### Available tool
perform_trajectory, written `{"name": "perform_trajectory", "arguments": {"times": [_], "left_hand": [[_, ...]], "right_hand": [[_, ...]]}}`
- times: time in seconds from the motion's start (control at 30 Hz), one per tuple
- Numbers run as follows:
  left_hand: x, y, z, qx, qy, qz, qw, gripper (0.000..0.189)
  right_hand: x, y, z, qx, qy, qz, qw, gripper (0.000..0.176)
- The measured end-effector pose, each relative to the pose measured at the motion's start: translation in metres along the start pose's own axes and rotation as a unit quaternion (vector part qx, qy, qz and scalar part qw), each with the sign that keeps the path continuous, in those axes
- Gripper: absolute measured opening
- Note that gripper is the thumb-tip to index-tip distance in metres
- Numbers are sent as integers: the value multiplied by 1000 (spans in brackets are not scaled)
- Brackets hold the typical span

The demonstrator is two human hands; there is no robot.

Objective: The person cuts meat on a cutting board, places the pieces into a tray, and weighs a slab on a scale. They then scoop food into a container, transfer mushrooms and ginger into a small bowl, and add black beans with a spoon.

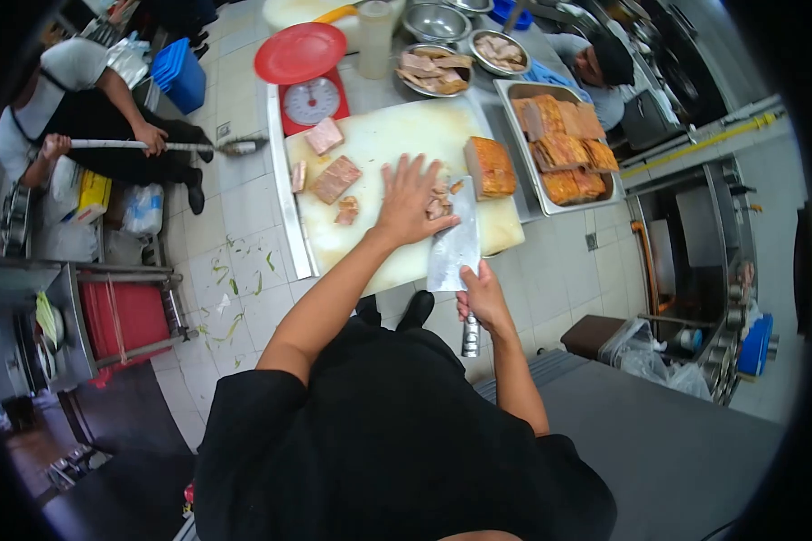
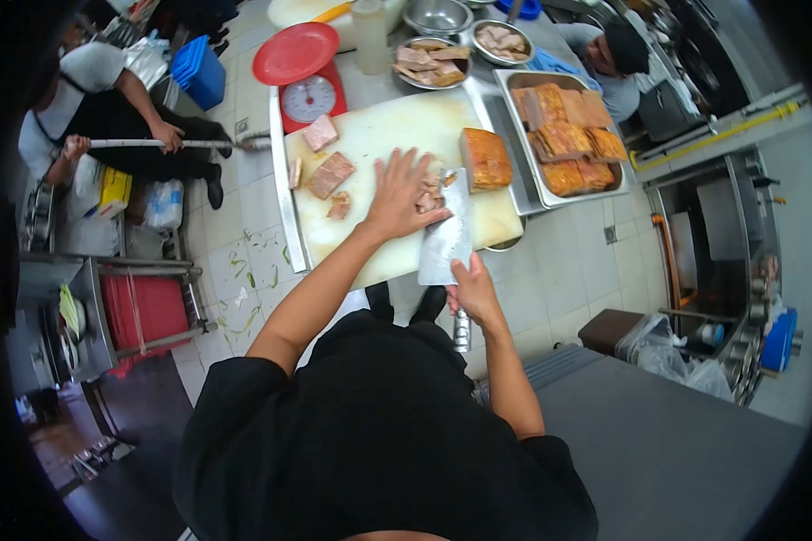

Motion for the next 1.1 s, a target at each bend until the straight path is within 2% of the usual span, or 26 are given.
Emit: {"name": "perform_trajectory", "arguments": {"times": [0.07,0.13,0.17,0.2,0.27,0.3,0.37,0.4,0.47,0.57,0.6,0.67,0.73,0.87,0.93,0.97,1.03,1.07,1.1], "left_hand": [[1,-12,-6,7,16,-3,1000,101],[-6,-22,-5,-46,20,-63,997,99],[-7,-26,-4,-68,19,-62,996,94],[-4,-29,-5,-69,22,-60,996,94],[-3,-33,-6,-98,60,-130,985,87],[-2,-31,-11,-99,64,-129,985,87],[-1,-22,-16,-168,171,-163,957,78],[3,-15,-14,-170,175,-166,955,78],[27,3,-9,-135,164,-84,973,73],[30,27,-6,-19,71,-80,994,105],[25,30,1,-27,78,-84,993,105],[14,32,3,16,35,-48,998,119],[5,26,12,39,36,-27,998,119],[1,9,16,32,60,-10,998,102],[5,9,20,20,88,30,995,79],[5,9,20,23,88,34,995,79],[4,8,21,25,114,69,991,52],[1,8,23,17,120,67,990,52],[3,8,20,32,135,90,986,43]], "right_hand": [[-2,3,-13,-9,18,-1,1000,18],[-1,6,-22,-23,15,3,1000,19],[-1,7,-25,-26,25,5,999,18],[-1,8,-25,-26,28,7,999,18],[1,13,-27,-22,50,12,998,18],[1,16,-26,-23,52,15,998,18],[-3,21,-19,-40,25,10,999,17],[-2,24,-16,-43,24,15,999,17],[-7,21,-7,-26,-7,-11,1000,18],[-5,13,6,-37,-12,1,999,19],[-3,12,8,-35,-14,1,999,19],[-2,10,6,-30,-22,4,999,19],[-5,7,5,-24,-26,-18,999,19],[-13,-3,0,-30,6,-21,999,19],[-23,-1,-12,-27,8,-31,999,18],[-24,-2,-12,-27,12,-34,999,18],[-30,-4,-9,-26,22,-62,997,18],[-30,-5,-8,-24,21,-52,998,18],[-31,-5,-8,-24,51,-48,997,18]]}}
Point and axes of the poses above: each hand's wrist, its own y-axis away from the middle knuckle, its own x-axis out of the back of the hand, z = x × y, the point moved 5 cm from there along -y, towards the middle knuckle, and after that the axes turned 2 degrees about -z, right-handed, at the moved point
